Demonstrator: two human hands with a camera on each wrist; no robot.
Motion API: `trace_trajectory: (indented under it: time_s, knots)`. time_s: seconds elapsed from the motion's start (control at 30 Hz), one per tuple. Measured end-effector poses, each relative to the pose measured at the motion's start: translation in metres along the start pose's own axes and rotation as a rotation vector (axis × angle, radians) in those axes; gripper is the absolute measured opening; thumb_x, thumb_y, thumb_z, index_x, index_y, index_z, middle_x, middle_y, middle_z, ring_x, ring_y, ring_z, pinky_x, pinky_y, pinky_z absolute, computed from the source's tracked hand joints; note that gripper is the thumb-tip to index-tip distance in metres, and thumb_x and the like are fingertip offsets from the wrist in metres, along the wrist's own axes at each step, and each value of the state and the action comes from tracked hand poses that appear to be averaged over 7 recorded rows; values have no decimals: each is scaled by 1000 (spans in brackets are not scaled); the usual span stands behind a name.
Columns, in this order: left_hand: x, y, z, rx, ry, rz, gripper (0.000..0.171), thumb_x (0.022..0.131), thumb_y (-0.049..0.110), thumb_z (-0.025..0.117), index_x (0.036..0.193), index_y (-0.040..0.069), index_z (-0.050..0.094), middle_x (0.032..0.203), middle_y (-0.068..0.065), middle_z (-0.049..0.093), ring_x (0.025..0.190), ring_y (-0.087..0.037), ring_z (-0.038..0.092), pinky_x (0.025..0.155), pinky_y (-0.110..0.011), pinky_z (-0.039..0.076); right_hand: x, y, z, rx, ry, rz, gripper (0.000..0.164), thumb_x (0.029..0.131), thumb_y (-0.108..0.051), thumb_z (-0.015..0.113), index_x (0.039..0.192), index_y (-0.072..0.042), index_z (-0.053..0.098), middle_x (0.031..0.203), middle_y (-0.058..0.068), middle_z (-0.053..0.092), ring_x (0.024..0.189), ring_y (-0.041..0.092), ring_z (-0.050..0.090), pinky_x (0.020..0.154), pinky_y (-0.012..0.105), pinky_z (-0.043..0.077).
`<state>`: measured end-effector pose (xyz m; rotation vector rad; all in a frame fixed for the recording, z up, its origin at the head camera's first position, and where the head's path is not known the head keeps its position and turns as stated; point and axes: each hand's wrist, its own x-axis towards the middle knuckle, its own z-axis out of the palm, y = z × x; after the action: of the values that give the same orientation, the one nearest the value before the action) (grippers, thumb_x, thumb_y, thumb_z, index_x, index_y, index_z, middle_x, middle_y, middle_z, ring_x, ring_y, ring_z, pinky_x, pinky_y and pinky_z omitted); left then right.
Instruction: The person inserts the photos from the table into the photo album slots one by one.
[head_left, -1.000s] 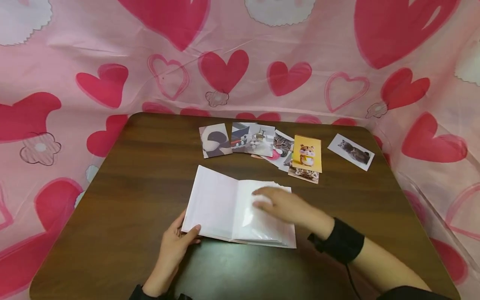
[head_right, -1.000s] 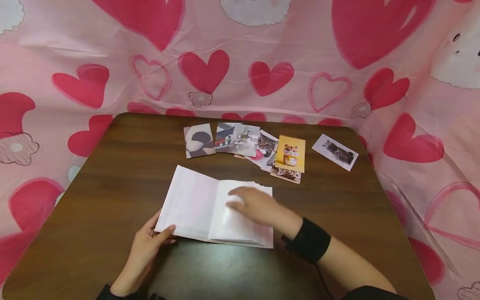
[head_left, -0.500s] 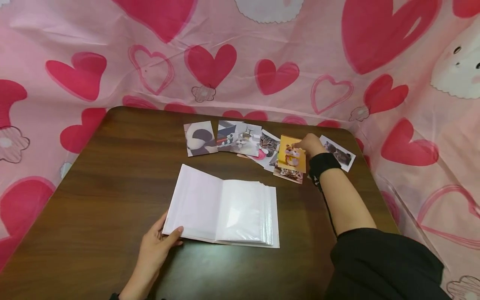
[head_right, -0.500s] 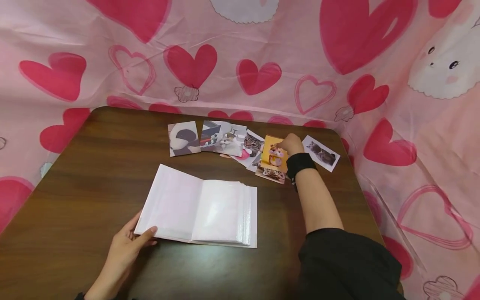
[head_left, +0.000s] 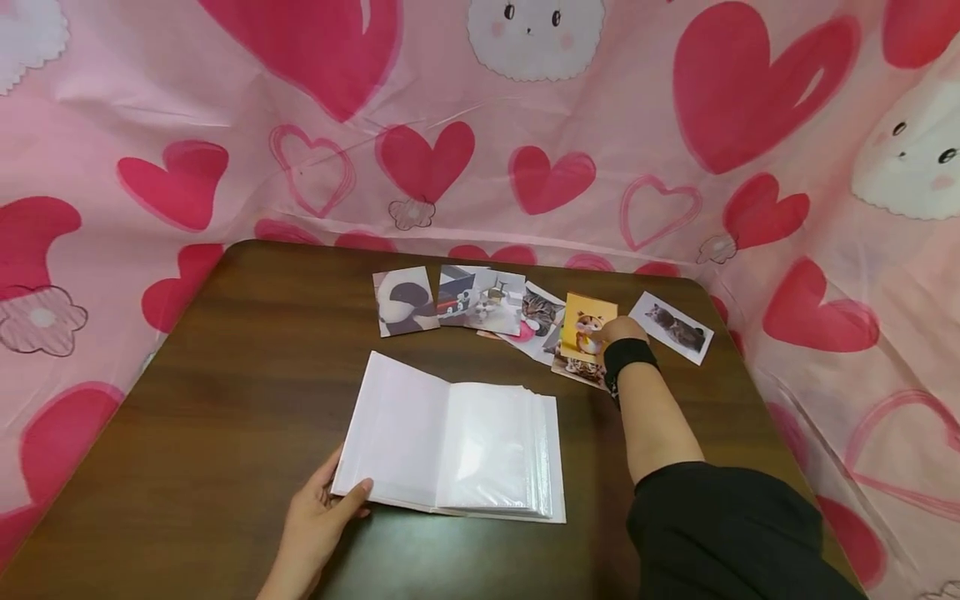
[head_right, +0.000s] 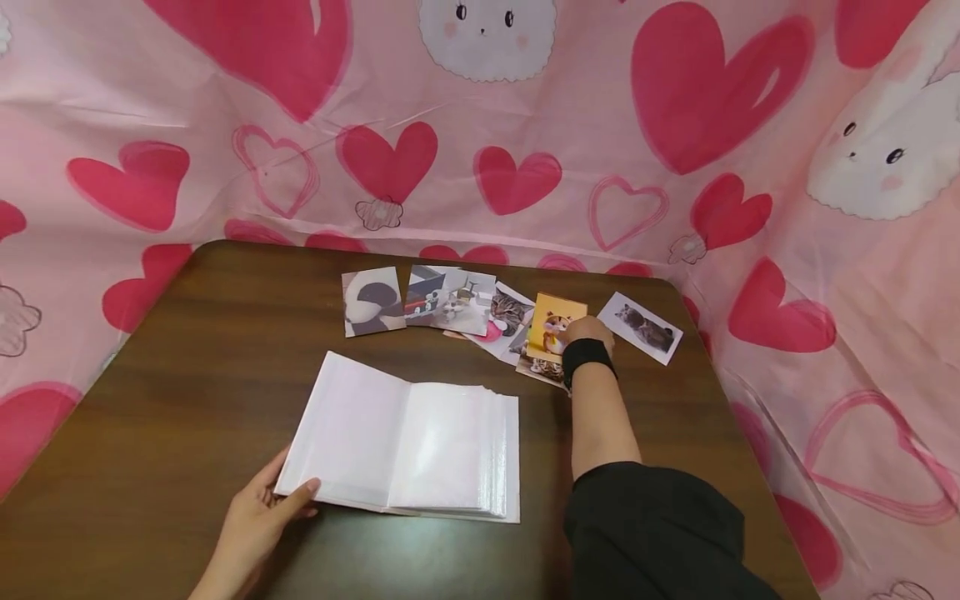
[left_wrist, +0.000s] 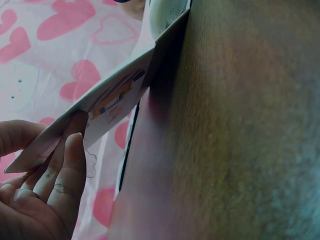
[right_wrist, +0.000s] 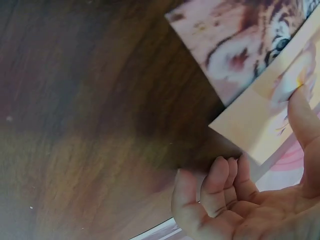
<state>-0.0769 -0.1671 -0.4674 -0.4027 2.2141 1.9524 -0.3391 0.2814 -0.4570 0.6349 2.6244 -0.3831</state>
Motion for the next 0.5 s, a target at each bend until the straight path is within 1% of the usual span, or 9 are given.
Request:
trace_trajectory:
  time_s: [0.03,0.1,0.2,0.23,0.27,0.33,0.43,0.47,0.5]
  knots:
    - [-1,0,0,-4,0,3,73,94,1,70,157,-5,33,145,-36,53,79,3,64,66,-23,59,6,2,1,-10,-14,-1,75,96,-50,63,138,12,56,152,30,49,137,44,51,114,52,45]
    - [-2,0,1,-14,7,9,72,93,0,70,156,-6,34,144,-36,53,78,3,64,65,-24,59,36,15,9,-22,-14,-33,84,91,-60,67,135,11,59,149,32,51,134,46,53,111,52,47]
    - [-4,2,2,-23,21,13,70,92,-2,70,154,-6,37,140,-36,56,77,2,64,64,-24,59,105,42,31,-22,-26,-53,94,84,-70,69,136,9,60,148,30,53,133,47,53,110,53,49]
    - [-5,2,2,-24,24,15,70,92,-2,70,154,-7,37,140,-36,56,77,2,64,64,-24,59,126,53,37,-4,7,-76,100,77,-76,71,132,8,64,143,29,58,128,45,57,106,51,52]
    - [-5,3,2,-26,27,15,70,92,-2,70,154,-6,38,139,-36,57,77,2,64,64,-24,59,126,53,37,22,14,-72,98,79,-73,72,131,9,63,142,29,58,128,45,58,106,51,52]
    - [-6,5,2,-28,30,15,70,92,-2,70,154,-6,38,140,-36,56,78,2,64,64,-24,59,103,46,28,87,28,-54,85,85,-58,75,132,12,62,143,31,57,129,45,57,107,50,51]
    - [-5,6,3,-25,24,29,70,92,-2,70,154,-7,37,141,-37,55,78,3,64,63,-24,59,29,25,1,186,83,-37,71,90,-37,76,130,19,58,139,36,56,127,47,57,107,50,51]
    - [-5,6,4,-26,25,34,70,92,-2,70,154,-7,37,140,-37,56,77,3,64,63,-24,59,1,15,-9,202,76,-19,64,93,-25,71,132,22,53,143,39,51,130,50,53,110,51,49]
    - [-5,6,4,-26,25,42,70,92,-2,69,153,-8,37,139,-38,56,77,3,64,63,-24,59,-12,14,-15,214,89,-28,63,93,-24,71,132,23,53,142,39,52,129,50,54,109,51,49]
